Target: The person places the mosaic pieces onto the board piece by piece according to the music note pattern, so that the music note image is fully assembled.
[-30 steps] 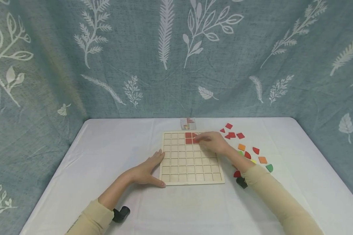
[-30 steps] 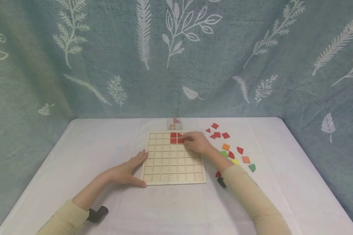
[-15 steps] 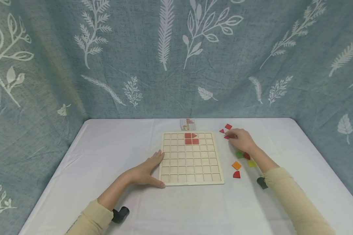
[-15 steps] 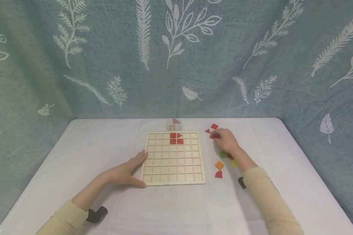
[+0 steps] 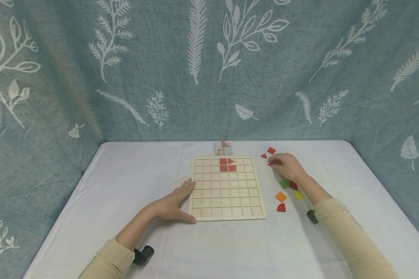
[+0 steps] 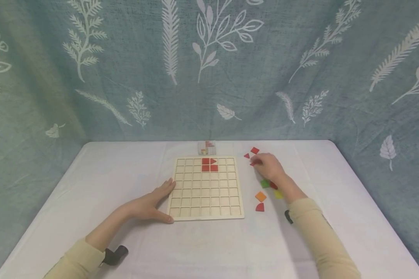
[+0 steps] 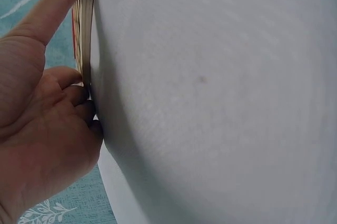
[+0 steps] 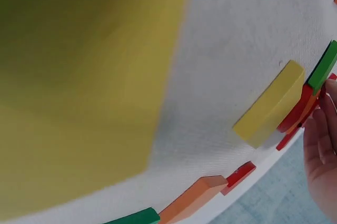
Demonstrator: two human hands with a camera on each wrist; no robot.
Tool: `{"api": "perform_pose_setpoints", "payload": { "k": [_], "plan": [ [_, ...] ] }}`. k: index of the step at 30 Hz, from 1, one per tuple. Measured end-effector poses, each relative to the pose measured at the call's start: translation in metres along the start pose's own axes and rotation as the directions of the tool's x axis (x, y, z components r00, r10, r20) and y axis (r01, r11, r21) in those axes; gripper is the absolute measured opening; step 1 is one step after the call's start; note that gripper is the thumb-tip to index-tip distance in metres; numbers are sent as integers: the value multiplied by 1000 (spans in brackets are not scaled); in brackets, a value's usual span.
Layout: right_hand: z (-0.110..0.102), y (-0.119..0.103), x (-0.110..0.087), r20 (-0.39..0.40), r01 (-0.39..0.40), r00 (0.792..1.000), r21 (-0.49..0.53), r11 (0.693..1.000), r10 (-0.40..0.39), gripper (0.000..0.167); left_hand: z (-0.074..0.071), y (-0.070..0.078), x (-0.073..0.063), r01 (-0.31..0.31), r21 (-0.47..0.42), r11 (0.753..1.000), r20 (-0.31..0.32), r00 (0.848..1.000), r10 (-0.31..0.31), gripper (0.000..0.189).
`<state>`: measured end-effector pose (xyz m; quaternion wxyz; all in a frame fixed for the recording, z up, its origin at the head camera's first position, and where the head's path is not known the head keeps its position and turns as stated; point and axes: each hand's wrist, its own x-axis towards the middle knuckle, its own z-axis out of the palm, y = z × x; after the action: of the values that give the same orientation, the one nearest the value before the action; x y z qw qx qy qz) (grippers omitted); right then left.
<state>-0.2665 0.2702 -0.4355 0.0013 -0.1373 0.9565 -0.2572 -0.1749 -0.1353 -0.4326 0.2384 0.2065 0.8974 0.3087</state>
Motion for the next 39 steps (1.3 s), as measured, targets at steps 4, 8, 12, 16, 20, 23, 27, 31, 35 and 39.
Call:
{"api": "perform_pose_setpoints", "payload": {
  "k": [4,8,12,16,20,23,27,31,35,39],
  "plan": [
    [2,-4,-2,-14,-62,998,48,997,63,28,-1,0,0,-4,3,1000,2,1000,4,119],
    [6,-10,-2,-14,-121,992,126,985,124,30,-1,-1,0,-6,6,1000,5,1000,6,119],
    [12,-22,-1,6,-158,987,229,960,161,32,-1,-1,0,-5,12,1000,5,1000,5,120],
    [19,-38,3,10,-165,986,285,944,169,31,-1,-1,1,-4,15,1000,2,1000,4,120],
    [28,-54,9,18,-141,990,271,952,141,26,0,-1,1,-4,14,1000,0,1000,4,120],
    [35,-62,13,18,-86,996,236,968,84,23,1,-1,1,-7,11,1000,-2,1000,7,119],
    [41,-69,17,3,-24,1000,200,980,23,21,1,0,0,-12,6,1000,-3,1000,12,119],
    [46,-73,20,6,0,1000,175,985,-1,20,2,1,-1,-6,0,1000,-1,1000,6,118],
    [47,-74,23,38,-9,999,164,986,3,20,2,3,-2,-1,-4,1000,-4,1000,1,118],
    [45,-76,23,93,-53,995,176,983,37,24,3,2,-2,2,2,1000,-7,1000,-2,118]
  ]
}}
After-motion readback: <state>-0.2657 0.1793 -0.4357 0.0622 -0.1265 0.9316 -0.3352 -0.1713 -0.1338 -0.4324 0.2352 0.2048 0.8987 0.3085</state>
